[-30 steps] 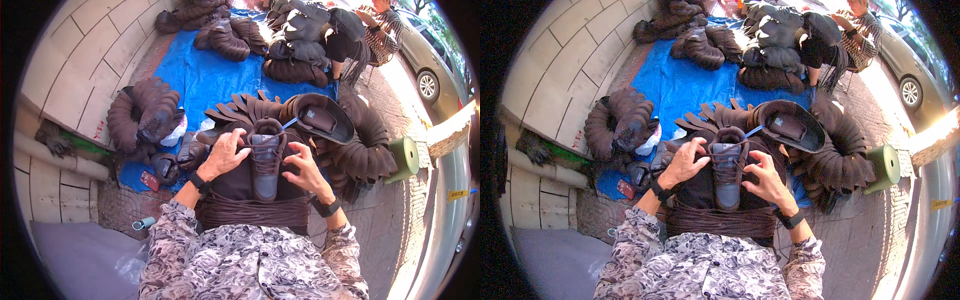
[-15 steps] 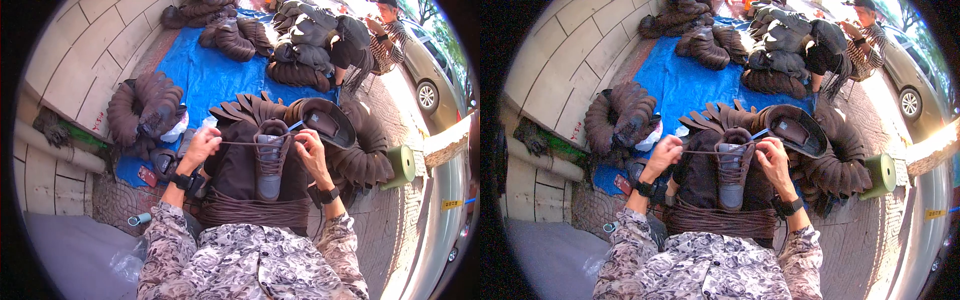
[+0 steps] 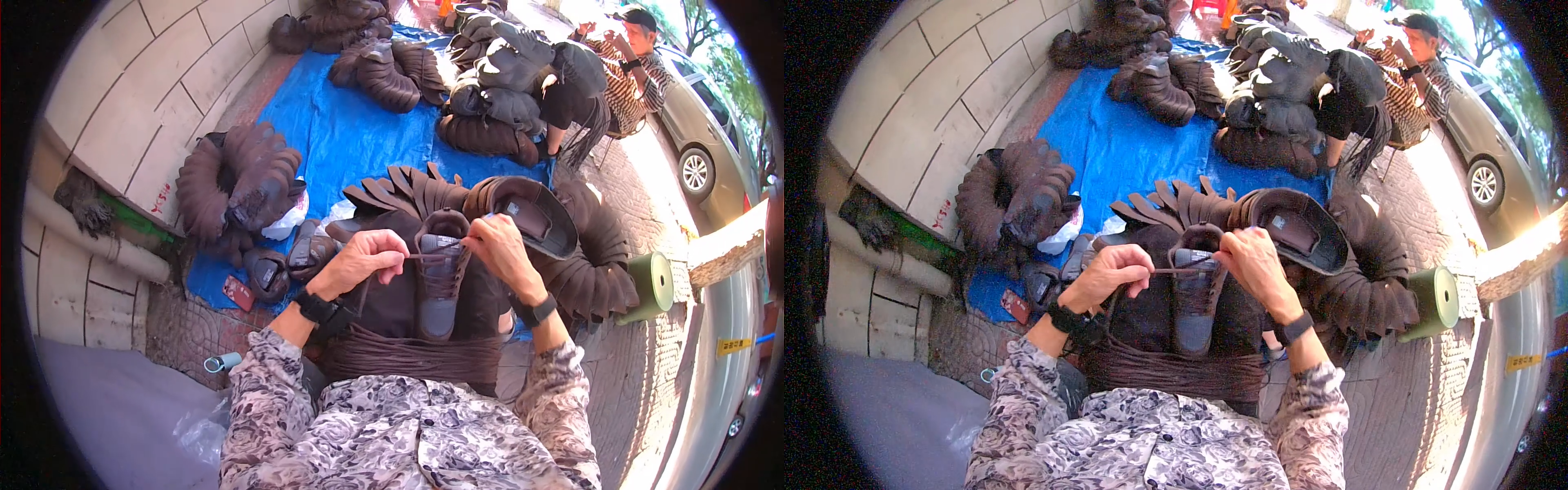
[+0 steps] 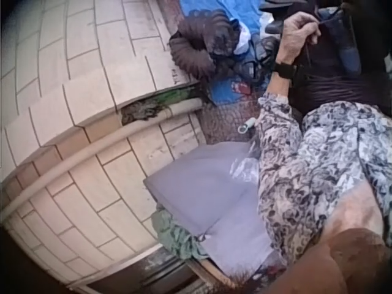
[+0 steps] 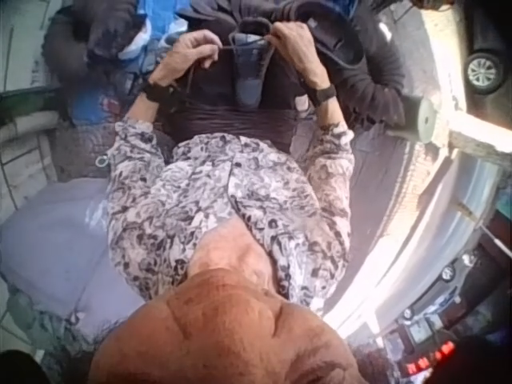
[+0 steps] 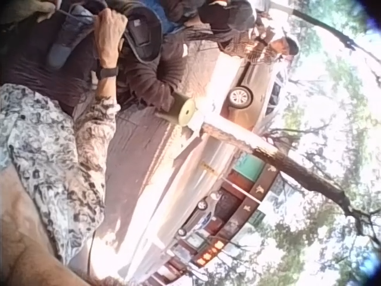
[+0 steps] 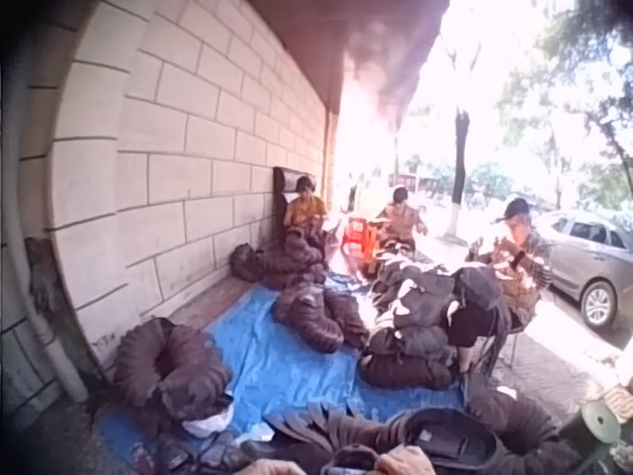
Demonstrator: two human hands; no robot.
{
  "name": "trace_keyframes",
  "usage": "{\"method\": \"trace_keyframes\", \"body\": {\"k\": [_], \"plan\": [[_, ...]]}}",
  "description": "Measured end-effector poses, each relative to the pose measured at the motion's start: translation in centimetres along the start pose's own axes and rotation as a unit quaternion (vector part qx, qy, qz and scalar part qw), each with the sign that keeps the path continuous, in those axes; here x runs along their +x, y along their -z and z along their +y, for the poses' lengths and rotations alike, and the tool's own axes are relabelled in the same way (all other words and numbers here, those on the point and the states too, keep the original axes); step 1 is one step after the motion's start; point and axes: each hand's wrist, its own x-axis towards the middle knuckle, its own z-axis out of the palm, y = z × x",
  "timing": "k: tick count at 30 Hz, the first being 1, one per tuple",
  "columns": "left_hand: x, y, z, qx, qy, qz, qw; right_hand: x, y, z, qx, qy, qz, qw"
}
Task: Insert laces into a shoe component as part of the manufacturing process.
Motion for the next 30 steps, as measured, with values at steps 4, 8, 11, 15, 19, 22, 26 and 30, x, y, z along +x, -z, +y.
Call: {"method": "trace_keyframes", "body": {"k": [4, 8, 11, 15, 19, 22, 26, 30], "plan": [[-0.6, -1.2, 4.6, -0.256, -0.05, -0.039, 0.965, 0.3, 6.0, -4.4, 0.445, -0.247, -0.089, 0.856], [1.4, -2.3, 4.9, -0.271, -0.12, -0.012, 0.955, 0.2, 9.0, -4.8, 0.579, -0.217, -0.069, 0.783], [2.6, -3.3, 4.6, -0.215, -0.156, 0.039, 0.963, 1.3, 9.6, -6.1, 0.698, -0.181, -0.034, 0.692], [3.1, -4.4, 5.3, -0.124, -0.181, 0.088, 0.972, 3.0, 9.2, -6.8, 0.635, -0.159, -0.017, 0.756], [3.3, -5.0, 5.2, -0.045, -0.259, 0.146, 0.954, 5.2, 7.8, -7.1, 0.286, -0.041, 0.077, 0.954], [3.0, -5.4, 5.4, 0.069, -0.308, 0.212, 0.925, 6.4, 7.1, -8.1, 0.271, -0.025, 0.103, 0.957], [2.5, -5.6, 5.5, 0.096, -0.317, 0.254, 0.909, 6.9, 6.8, -9.3, 0.306, -0.11, 0.004, 0.946], [2.5, -5.1, 5.8, 0.175, -0.323, 0.27, 0.89, 7.3, 6.3, -9.8, 0.31, -0.136, -0.016, 0.941]]}}
